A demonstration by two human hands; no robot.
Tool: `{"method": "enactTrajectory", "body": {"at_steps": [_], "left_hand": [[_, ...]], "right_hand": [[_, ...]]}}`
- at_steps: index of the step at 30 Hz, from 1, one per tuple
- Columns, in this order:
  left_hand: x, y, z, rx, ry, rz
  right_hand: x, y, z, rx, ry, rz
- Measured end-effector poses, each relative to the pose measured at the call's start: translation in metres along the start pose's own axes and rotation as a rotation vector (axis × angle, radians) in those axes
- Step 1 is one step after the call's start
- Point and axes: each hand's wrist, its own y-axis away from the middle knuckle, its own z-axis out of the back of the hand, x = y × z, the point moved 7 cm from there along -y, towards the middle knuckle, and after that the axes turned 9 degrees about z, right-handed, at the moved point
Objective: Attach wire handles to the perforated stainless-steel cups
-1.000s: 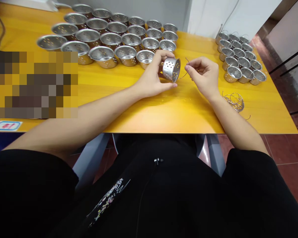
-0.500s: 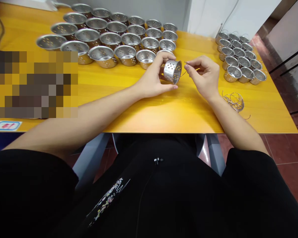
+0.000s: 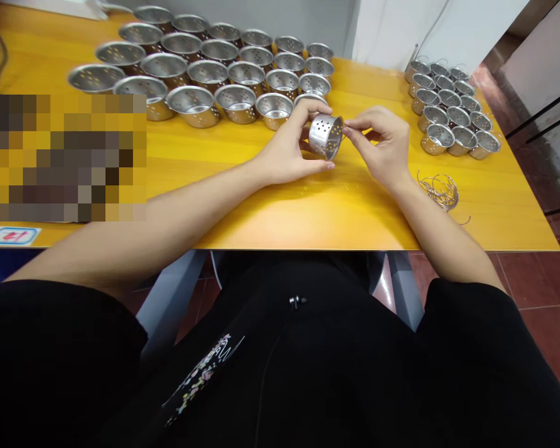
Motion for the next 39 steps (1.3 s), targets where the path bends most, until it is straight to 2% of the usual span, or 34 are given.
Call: {"method": "enactTrajectory", "body": {"at_steps": [8,15,19,22,26,28,33,39], "left_hand": [[0.000,-0.001,0.002,0.003,-0.003,-0.008],[0.001,0.000,0.002,0.006,0.001,-0.002],[-0.004,0.002,0.003,-0.009,0.021,-0.029],[-0.007,0.003,0.003,-0.012,0.032,0.003],[-0.006,0.002,0.005,-0.035,0.054,0.011],[-0.003,0.001,0.007,-0.045,0.061,-0.002],[0.002,-0.001,0.010,-0.062,0.052,-0.012],[-0.007,0.004,0.005,-0.031,0.050,-0.014]], "right_hand": [[0.007,-0.002,0.002,0.044,0.025,0.015],[0.005,-0.002,-0.007,0.142,-0.009,-0.016],[0.002,0.001,-0.012,0.206,-0.085,0.034],[0.001,0.003,-0.016,0.248,-0.124,0.087],[-0.005,0.004,-0.016,0.209,-0.161,0.107],[-0.011,0.004,-0.017,0.201,-0.197,0.089],[-0.024,0.005,-0.022,0.281,-0.292,-0.013],[-0.017,0.008,-0.032,0.343,-0.386,-0.089]]}}
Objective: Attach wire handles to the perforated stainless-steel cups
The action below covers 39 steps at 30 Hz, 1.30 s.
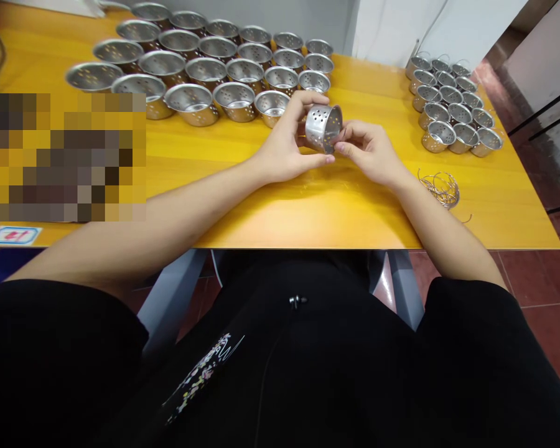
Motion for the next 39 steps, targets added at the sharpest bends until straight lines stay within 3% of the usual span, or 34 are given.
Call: {"method": "enactTrajectory", "body": {"at_steps": [13,20,30,39], "left_hand": [[-0.005,0.000,-0.004,0.013,0.062,-0.051],[-0.001,-0.002,-0.001,0.005,0.052,-0.001],[0.001,-0.011,-0.006,-0.021,0.018,0.007],[0.010,-0.010,-0.007,-0.032,0.083,0.040]], "right_hand": [[-0.001,0.004,-0.006,0.037,-0.034,-0.027],[0.005,0.002,-0.004,0.013,-0.041,0.007],[-0.009,0.005,-0.006,-0.023,-0.179,-0.179],[-0.013,0.003,-0.008,-0.026,-0.136,-0.192]]}}
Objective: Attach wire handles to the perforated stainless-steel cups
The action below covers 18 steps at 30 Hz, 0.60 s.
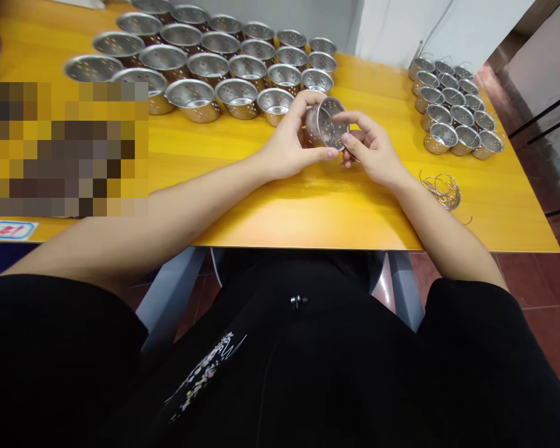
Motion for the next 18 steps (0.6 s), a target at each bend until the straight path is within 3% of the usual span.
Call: {"method": "enactTrajectory", "body": {"at_steps": [9,18], "left_hand": [[0.030,-0.021,0.012,-0.081,0.013,-0.004],[0.029,-0.026,0.013,-0.139,0.023,-0.007]], "right_hand": [[0.008,0.001,0.016,-0.120,0.034,0.056],[0.013,-0.003,0.012,-0.103,0.077,0.061]]}}
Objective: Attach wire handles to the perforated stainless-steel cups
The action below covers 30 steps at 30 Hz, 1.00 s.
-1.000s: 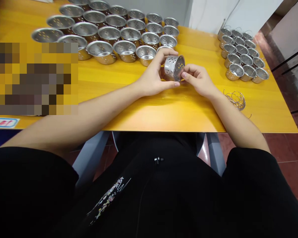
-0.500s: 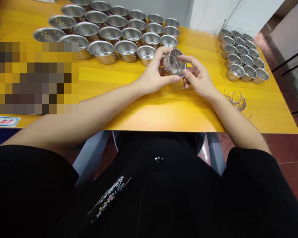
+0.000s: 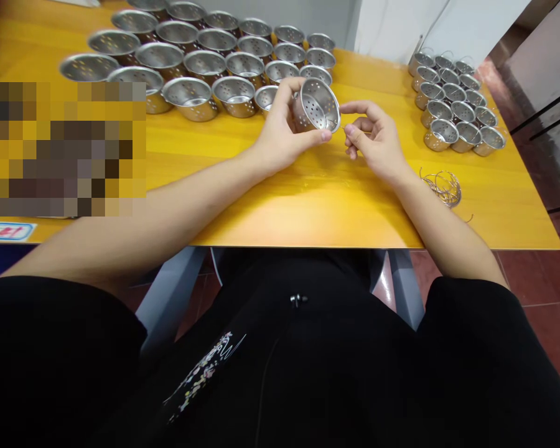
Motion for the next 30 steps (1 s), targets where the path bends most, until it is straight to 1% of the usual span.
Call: {"method": "enactTrajectory", "body": {"at_steps": [3,6,9,11,14,19,22,26,30], "left_hand": [[0.006,0.000,0.005,-0.068,0.088,0.044],[0.007,0.001,0.005,-0.060,0.058,0.033],[0.004,0.004,0.005,-0.041,-0.017,-0.030],[0.000,0.008,0.004,-0.013,-0.044,-0.068],[-0.007,0.014,0.000,0.022,-0.083,-0.074],[-0.028,0.022,-0.001,0.039,-0.144,-0.089],[-0.034,0.024,0.000,0.031,-0.150,-0.086],[-0.027,0.020,-0.001,0.027,-0.100,-0.069],[-0.015,0.013,0.000,0.015,-0.046,-0.023]], "right_hand": [[0.003,0.002,-0.002,0.009,0.017,-0.021],[-0.002,0.004,0.000,0.015,0.021,-0.037],[-0.013,0.004,0.003,0.019,0.009,-0.021],[-0.019,0.004,0.003,0.041,0.017,0.001],[-0.023,0.005,0.003,0.080,0.066,0.019],[-0.021,0.007,-0.002,0.098,0.143,0.039],[-0.018,0.007,-0.003,0.100,0.191,0.045],[-0.011,0.008,-0.003,0.117,0.235,0.052],[-0.004,0.009,-0.004,0.133,0.185,0.036]]}}
